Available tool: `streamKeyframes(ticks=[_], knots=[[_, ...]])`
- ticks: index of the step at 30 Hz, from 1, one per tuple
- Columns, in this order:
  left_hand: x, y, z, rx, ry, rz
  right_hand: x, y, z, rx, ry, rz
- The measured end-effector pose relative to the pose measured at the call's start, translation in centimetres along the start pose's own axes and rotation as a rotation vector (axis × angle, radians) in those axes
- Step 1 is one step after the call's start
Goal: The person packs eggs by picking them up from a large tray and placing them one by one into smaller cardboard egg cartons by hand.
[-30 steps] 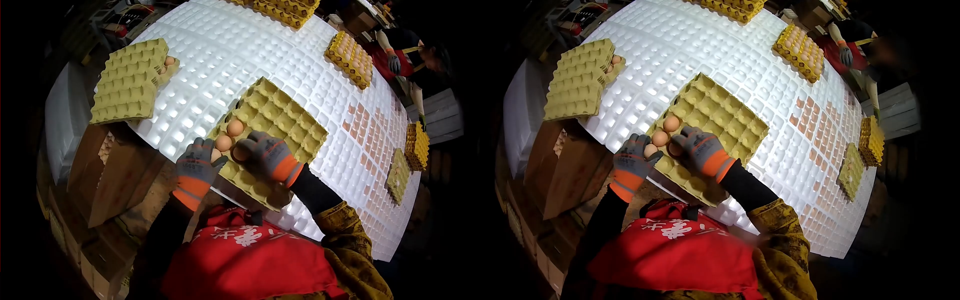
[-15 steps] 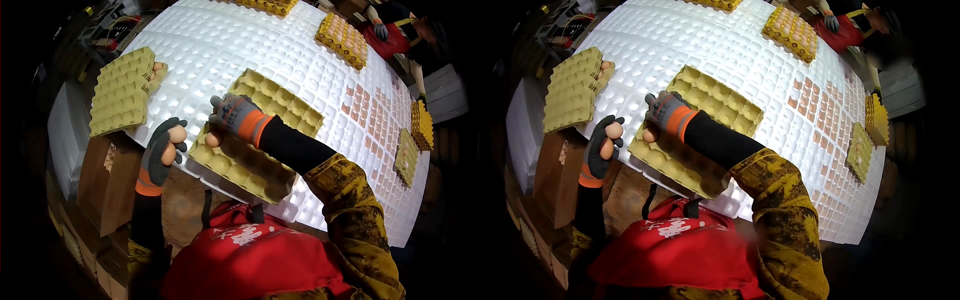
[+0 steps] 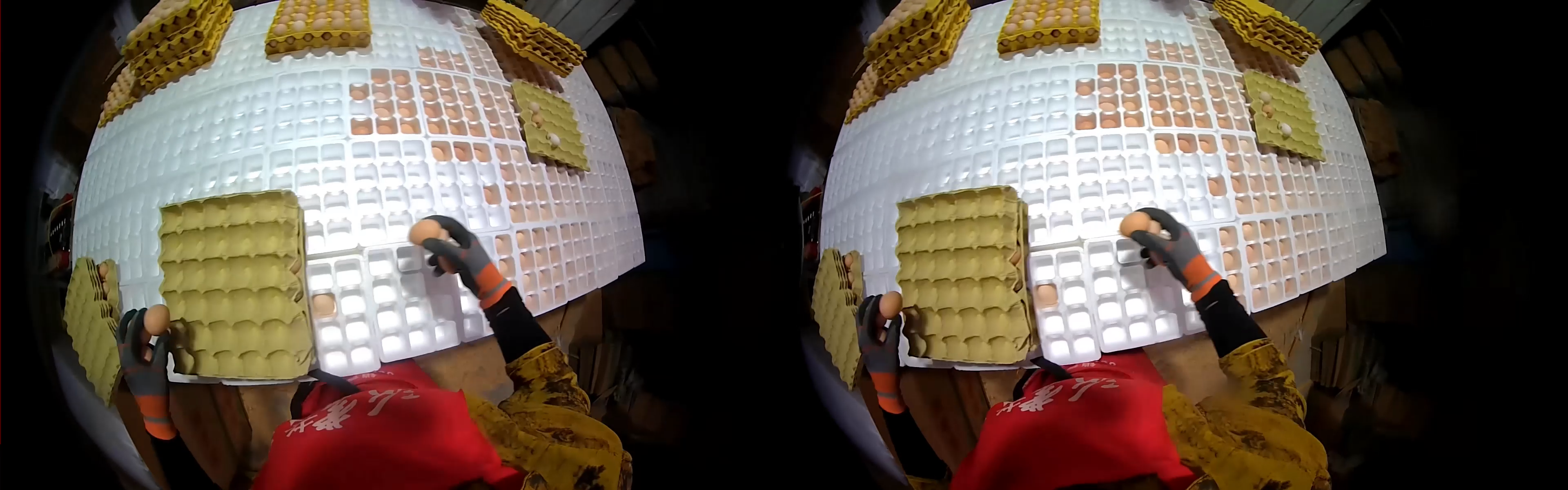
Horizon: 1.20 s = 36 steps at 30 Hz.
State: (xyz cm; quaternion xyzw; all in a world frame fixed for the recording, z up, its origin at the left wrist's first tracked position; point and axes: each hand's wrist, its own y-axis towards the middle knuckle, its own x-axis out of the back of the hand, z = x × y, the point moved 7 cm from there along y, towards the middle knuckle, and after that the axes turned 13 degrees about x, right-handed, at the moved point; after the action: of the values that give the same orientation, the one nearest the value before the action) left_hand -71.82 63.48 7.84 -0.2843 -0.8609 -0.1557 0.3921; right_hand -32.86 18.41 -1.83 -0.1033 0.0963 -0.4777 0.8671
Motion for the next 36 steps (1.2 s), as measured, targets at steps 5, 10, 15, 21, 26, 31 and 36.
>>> streamKeyframes(ticks=[5,10,15,21,26,31,36], knots=[[-13.1,-1.1,-19.3,-0.19,-0.185,0.161,16.5,5.7,0.5,0.346,-0.661,-0.244],[-32.3,-0.2,-32.3,-0.23,-0.371,0.313,15.2,11.9,4.1,0.518,-1.129,-0.22],[-44.1,3.6,-35.7,-0.208,0.217,0.247,15.6,14.8,3.0,0.402,-1.357,-0.133],[-48.4,5.9,-34.9,-0.091,0.572,0.425,20.2,16.5,-0.3,0.542,-1.018,-0.214],[-45.4,7.3,-30.3,-0.114,-0.186,0.101,16.4,16.9,-0.5,0.353,0.084,-0.055],[-45.7,6.0,-28.6,-0.076,0.007,0.19,8.7,16.7,-1.5,1.011,-1.098,0.134],[-44.8,7.8,-31.7,-0.081,-0.343,0.166,11.7,16.4,-2.3,0.932,-0.638,-0.102]])
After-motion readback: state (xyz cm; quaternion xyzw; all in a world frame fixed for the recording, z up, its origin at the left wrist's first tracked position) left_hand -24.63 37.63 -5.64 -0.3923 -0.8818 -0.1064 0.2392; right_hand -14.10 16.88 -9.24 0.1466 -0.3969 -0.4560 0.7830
